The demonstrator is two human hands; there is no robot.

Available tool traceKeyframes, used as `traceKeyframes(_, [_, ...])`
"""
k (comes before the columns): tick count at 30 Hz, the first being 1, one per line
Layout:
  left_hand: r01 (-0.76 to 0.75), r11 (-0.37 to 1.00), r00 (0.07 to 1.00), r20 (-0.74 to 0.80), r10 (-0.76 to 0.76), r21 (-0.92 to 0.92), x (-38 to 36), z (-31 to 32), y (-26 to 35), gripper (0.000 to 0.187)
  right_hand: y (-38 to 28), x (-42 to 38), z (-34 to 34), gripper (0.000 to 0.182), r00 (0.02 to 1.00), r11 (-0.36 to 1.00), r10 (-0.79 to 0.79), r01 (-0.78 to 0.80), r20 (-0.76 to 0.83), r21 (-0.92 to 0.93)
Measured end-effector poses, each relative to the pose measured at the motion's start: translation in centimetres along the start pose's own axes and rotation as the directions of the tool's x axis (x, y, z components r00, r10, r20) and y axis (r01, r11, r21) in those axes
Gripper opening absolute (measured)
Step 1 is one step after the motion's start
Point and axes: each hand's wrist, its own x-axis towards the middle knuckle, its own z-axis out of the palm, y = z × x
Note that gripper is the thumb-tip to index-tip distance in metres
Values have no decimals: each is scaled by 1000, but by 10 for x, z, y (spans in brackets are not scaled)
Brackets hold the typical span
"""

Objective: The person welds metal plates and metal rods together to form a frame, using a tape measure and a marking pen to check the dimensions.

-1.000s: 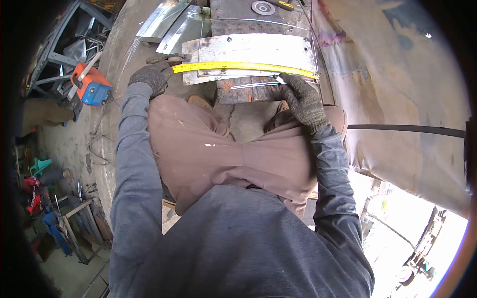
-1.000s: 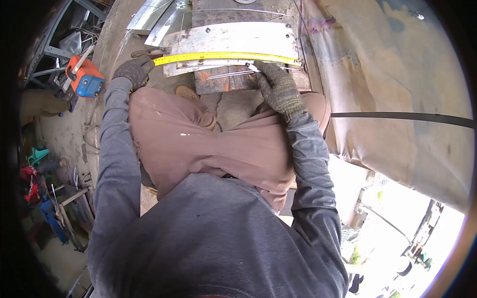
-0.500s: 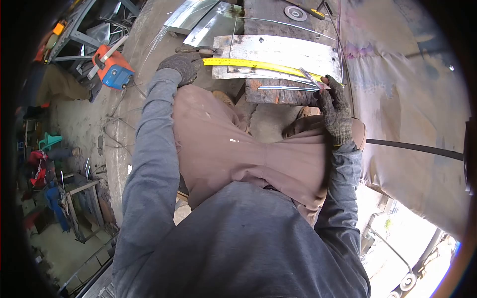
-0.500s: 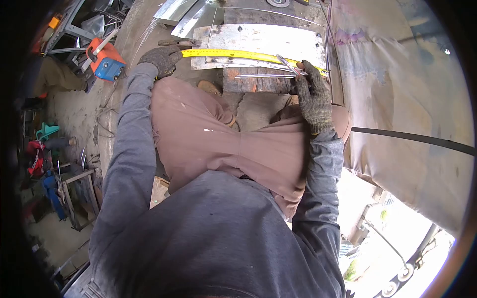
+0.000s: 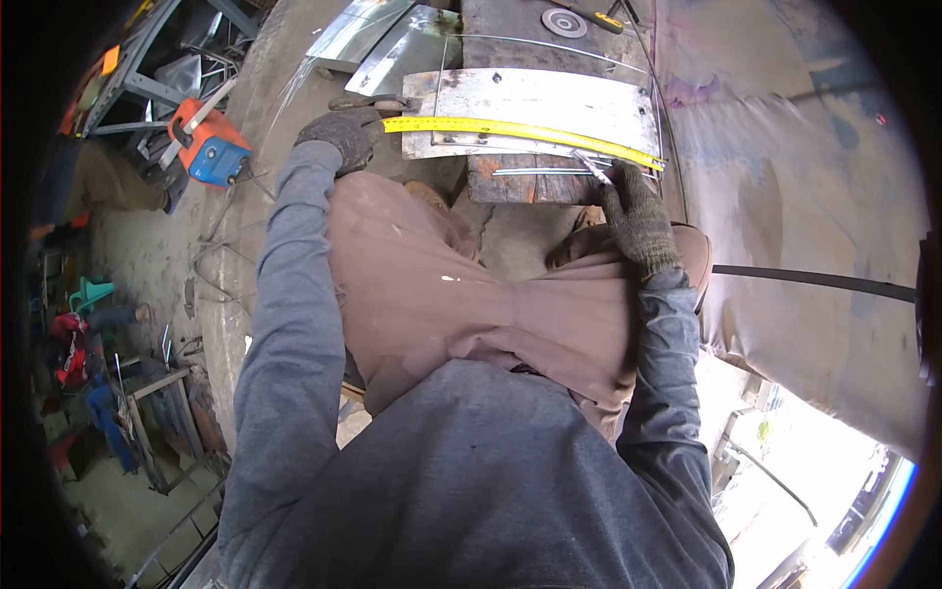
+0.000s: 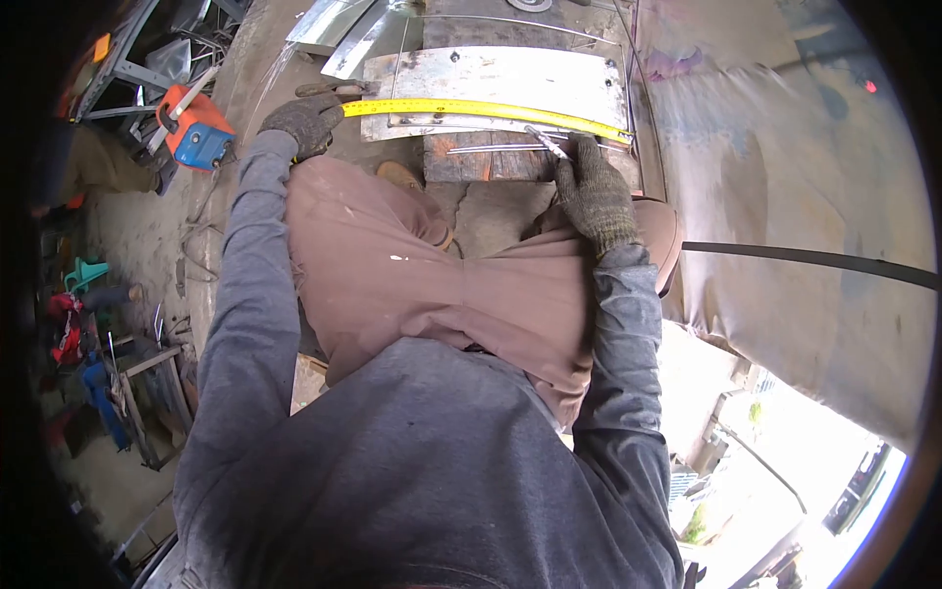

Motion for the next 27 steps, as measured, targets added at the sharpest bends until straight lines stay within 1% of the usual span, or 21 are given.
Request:
traceKeyframes(1, [-6,1000,1000,1,6,-10,0,1,-3,51,-3,-1,-1,32,999,993,31,-32,10,109])
traceKeyframes(3, [-18,1000,1000,2,18,-19,1,2,-3,51,-5,0,-4,33,998,994,62,-64,28,84])
traceKeyframes(4, [-22,1000,1000,8,22,14,1,2,-2,50,-6,0,-4,33,995,994,88,-91,50,66])
traceKeyframes(5, [-26,999,1000,15,25,47,3,2,-4,50,-6,-1,-2,36,996,996,84,-85,26,2])
traceKeyframes(6, [-32,998,999,16,31,51,6,7,-9,50,-4,-1,-1,36,996,996,91,-91,23,2])
traceKeyframes(8, [-84,996,996,-33,85,33,10,12,-14,50,-1,-1,1,37,998,998,-55,54,-21,-13])
traceKeyframes(9, [-93,995,995,-32,95,37,10,11,-15,50,1,-1,1,37,999,999,-26,26,22,-35])
traceKeyframes(10, [-99,995,995,-24,100,21,9,10,-16,51,3,-1,1,37,1000,999,-15,16,17,-38])
traceKeyframes(12, [-118,993,993,-17,118,7,-3,1,-6,52,4,-1,0,37,996,993,-51,58,70,-104])
traceKeyframes(13, [-159,981,986,-42,164,113,-13,-4,-1,52,6,-1,2,36,996,986,-34,48,84,-162])
traceKeyframes(14, [-193,956,975,-62,211,219,-17,-6,3,53,11,-1,5,36,996,985,-26,39,81,-166])
traceKeyframes(15, [-200,955,974,-61,219,221,-14,-4,1,53,14,-1,8,35,997,987,-54,61,55,-146])
traceKeyframes(17, [-270,891,941,-97,325,365,-8,4,-11,51,11,-2,6,35,996,990,-78,82,36,-116])
traceKeyframes(18, [-273,890,940,-95,327,366,-2,8,-15,51,9,-1,6,35,997,990,-75,79,35,-116])
traceKeyframes(20, [-199,961,973,-78,217,194,3,8,-14,55,8,0,8,36,994,994,-104,105,39,-28])
traceKeyframes(21, [-201,960,973,-76,219,196,-1,5,-11,55,9,-1,10,36,994,995,-100,101,38,-26])
traceKeyframes(23, [-263,889,948,-71,310,374,-12,-1,-6,52,6,-2,13,35,988,988,-152,152,30,3])
traceKeyframes(27, [-277,906,942,-95,321,321,-10,1,-9,54,-10,-6,5,36,994,994,-98,100,40,-48])
